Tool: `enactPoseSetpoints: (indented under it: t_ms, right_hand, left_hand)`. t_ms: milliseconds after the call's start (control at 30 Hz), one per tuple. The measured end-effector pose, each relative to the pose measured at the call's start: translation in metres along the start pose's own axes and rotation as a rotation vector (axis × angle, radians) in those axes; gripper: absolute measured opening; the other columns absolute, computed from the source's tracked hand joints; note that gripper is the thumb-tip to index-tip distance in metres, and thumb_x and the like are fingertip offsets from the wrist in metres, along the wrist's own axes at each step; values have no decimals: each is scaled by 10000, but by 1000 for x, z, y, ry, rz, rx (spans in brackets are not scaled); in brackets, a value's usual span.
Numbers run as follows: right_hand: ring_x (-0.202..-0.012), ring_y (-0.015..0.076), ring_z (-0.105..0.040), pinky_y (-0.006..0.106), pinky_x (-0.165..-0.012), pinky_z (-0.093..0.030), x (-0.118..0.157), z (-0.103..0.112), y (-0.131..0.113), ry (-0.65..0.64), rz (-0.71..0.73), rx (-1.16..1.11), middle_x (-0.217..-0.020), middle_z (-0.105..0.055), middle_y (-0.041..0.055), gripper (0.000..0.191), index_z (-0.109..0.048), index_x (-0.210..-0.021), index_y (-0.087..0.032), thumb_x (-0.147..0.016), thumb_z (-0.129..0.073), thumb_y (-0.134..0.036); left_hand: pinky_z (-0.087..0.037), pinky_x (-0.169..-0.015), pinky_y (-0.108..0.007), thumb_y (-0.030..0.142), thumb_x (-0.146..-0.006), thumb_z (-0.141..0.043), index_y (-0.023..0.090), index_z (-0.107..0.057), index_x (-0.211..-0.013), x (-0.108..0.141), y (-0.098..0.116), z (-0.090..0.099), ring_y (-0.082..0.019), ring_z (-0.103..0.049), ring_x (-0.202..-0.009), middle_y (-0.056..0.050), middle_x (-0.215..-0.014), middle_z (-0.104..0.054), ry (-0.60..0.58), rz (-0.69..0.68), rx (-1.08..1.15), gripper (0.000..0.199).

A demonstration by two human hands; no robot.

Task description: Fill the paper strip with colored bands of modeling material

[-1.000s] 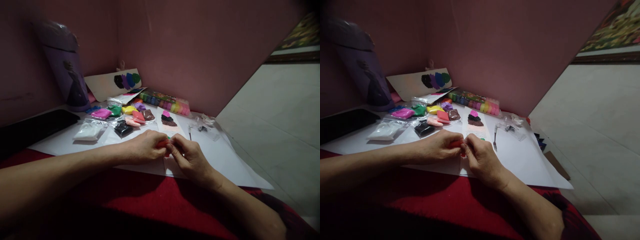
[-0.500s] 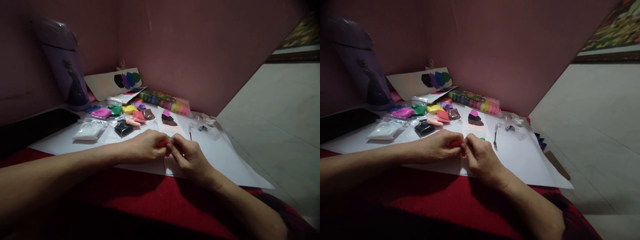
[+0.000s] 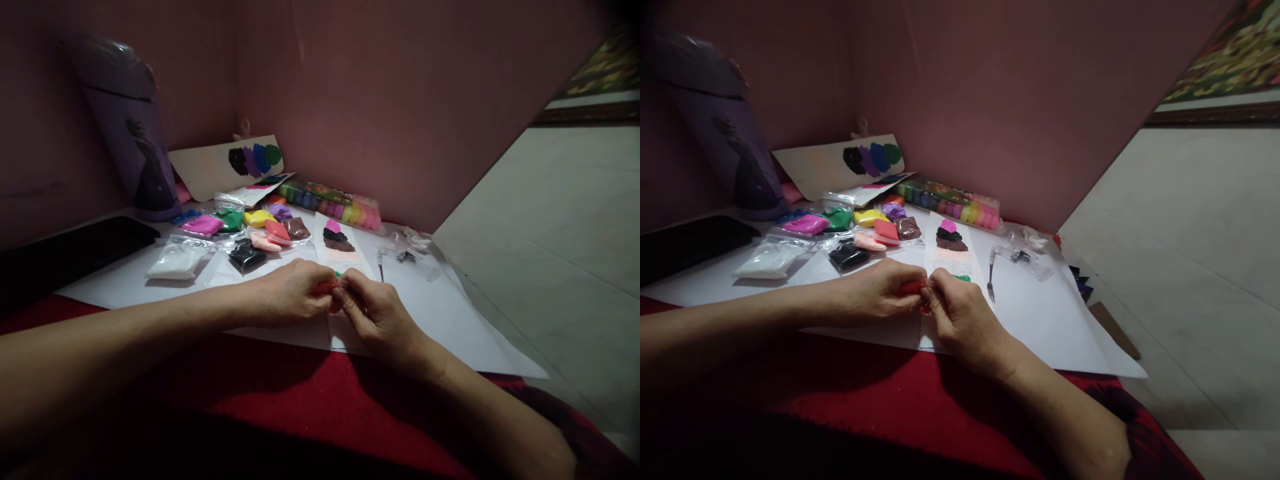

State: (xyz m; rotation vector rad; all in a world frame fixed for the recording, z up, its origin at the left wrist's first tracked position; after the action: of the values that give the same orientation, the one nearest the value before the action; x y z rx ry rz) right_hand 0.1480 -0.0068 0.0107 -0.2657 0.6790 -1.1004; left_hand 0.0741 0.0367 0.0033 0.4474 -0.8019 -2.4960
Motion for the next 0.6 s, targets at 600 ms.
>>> enactPoseSetpoints:
  t_ms: [600]
  right_hand:
    - [-556, 114, -445, 239, -539, -339, 2, -5, 1, -17, 35, 58, -674, -524, -8, 196, -378, -744, -214, -938, -377, -242]
  left_hand:
    - [-289, -507, -210, 289, -819, -431, 141, -532, -700, 1, -3, -2, -99, -447, -573, 1, -644, -550, -12, 17, -39, 215]
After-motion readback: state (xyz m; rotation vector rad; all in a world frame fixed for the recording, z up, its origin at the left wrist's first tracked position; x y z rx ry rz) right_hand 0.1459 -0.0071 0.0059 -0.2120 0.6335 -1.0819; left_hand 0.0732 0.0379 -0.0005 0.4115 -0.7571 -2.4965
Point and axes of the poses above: each hand's wrist, its own x-axis away from the middle knuckle, its own z-axis out of the back of the hand, y = z × x, the point moved 8 cm from there along -x, towards the middle knuckle
